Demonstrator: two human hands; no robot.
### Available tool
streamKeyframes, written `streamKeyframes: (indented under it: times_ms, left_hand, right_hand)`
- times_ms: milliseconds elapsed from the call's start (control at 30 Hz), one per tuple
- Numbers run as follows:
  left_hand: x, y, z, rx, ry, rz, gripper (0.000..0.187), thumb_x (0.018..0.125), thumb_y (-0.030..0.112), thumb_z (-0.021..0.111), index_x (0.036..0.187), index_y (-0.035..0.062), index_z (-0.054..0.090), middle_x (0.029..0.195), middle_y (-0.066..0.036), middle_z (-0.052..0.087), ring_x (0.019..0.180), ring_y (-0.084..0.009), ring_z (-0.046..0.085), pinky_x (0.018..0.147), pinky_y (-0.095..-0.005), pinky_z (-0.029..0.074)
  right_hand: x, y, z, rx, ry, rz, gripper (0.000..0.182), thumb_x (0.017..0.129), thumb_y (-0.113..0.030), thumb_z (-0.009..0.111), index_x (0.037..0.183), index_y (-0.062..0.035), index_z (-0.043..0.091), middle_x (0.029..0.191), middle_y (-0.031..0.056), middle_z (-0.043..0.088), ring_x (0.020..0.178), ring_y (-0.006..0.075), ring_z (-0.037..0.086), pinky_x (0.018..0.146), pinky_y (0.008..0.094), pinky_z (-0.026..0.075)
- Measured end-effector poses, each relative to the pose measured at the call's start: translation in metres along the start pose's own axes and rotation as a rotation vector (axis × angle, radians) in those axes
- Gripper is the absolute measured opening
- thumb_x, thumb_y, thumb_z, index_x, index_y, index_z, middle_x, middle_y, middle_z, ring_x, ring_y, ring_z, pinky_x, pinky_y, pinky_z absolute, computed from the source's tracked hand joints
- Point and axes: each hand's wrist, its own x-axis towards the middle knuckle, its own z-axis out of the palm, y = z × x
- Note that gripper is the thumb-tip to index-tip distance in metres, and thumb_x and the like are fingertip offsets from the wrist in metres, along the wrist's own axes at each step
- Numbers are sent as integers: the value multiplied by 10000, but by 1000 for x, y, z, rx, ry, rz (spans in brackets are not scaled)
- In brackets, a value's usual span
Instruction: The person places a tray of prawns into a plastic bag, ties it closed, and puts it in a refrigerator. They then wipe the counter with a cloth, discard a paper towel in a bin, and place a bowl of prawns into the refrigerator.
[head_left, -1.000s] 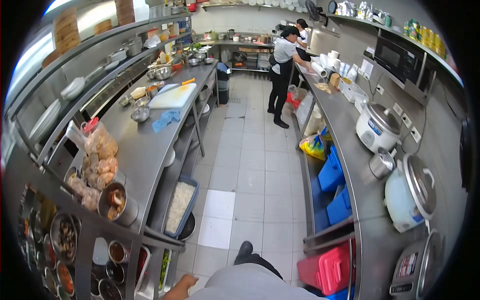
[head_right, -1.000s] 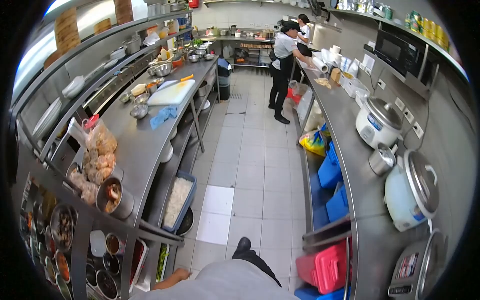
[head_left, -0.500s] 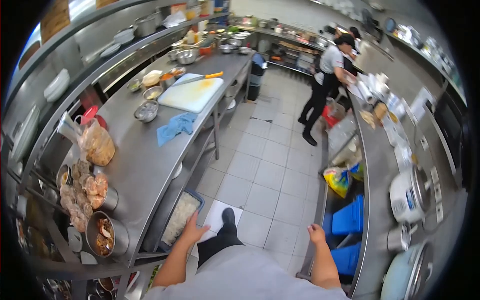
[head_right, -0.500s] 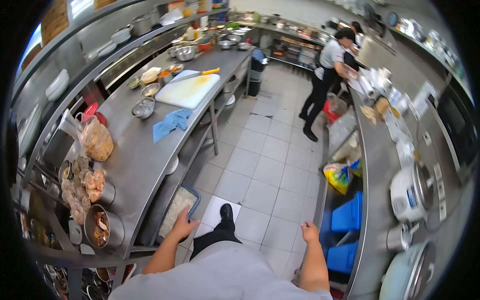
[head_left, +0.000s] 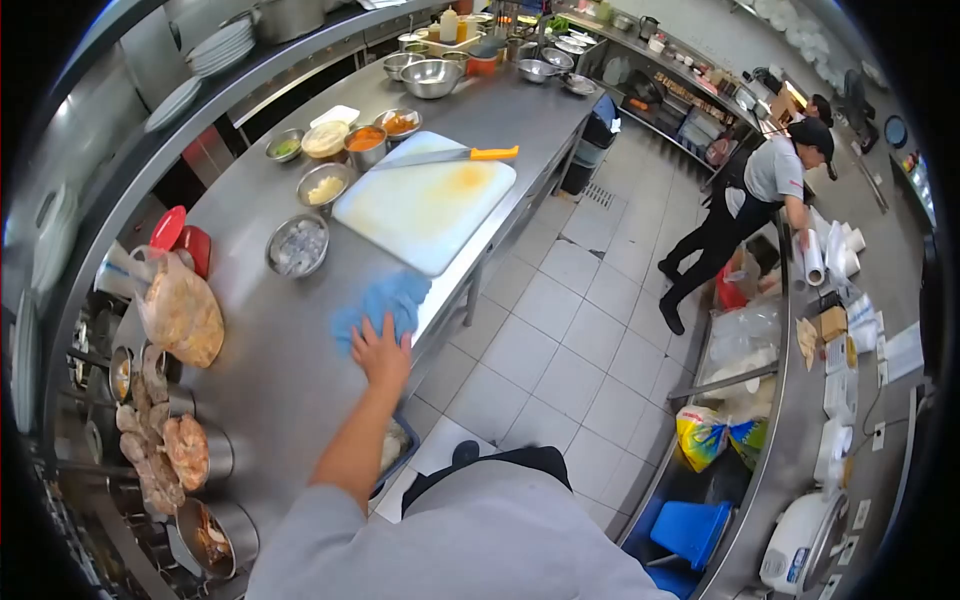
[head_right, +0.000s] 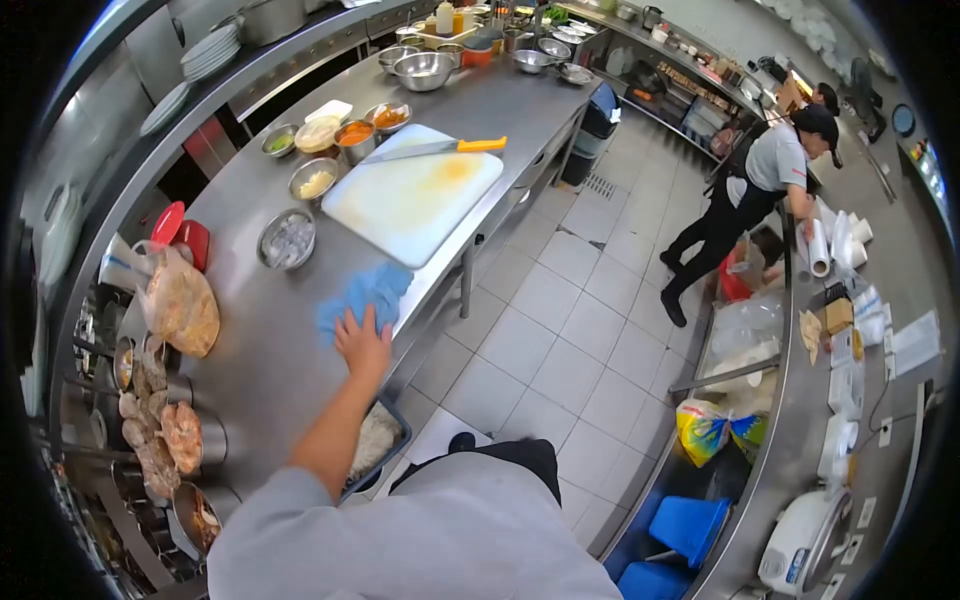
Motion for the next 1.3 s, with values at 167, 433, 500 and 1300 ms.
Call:
streamKeyframes:
  times_ms: [167, 433, 500, 1300]
  left_hand:
    - [-10, 68, 34, -195, -302, 51, 453, 854, 265, 759, 1260, 127, 611, 1402, -210, 503, 1304, -442, 437, 1020, -560, 404]
    - [168, 262, 105, -671, 127, 259, 399, 842, 140, 707, 1198, 16, 577, 1211, -206, 581, 1140, -413, 516, 997, -503, 416]
    - [209, 287, 123, -494, 100, 334, 397, 803, 146, 746, 1165, 55, 612, 1264, -173, 578, 1166, -382, 511, 1003, -512, 397]
    - [633, 655, 486, -497, -224, 665, 180, 788, 12, 632, 958, 69, 620, 1514, -243, 484, 1419, -407, 445, 1091, -534, 353]
  right_hand:
    - [72, -49, -80, 115, 53, -2, 446, 1003, -441, 515, 1148, -82, 734, 1157, 206, 709, 1109, 389, 661, 981, 468, 513]
    - [261, -132, -298, 91, 247, -151, 464, 993, -450, 535, 1170, -65, 723, 1163, 204, 712, 1114, 388, 663, 986, 456, 514]
    - [313, -169, -372, 128, 388, -110, 505, 979, -463, 567, 1211, -34, 699, 1160, 203, 719, 1105, 383, 672, 976, 443, 521]
    - [538, -319, -681, 126, 156, 3, 450, 951, -448, 640, 1178, -68, 717, 1072, 177, 740, 1006, 314, 709, 898, 398, 546]
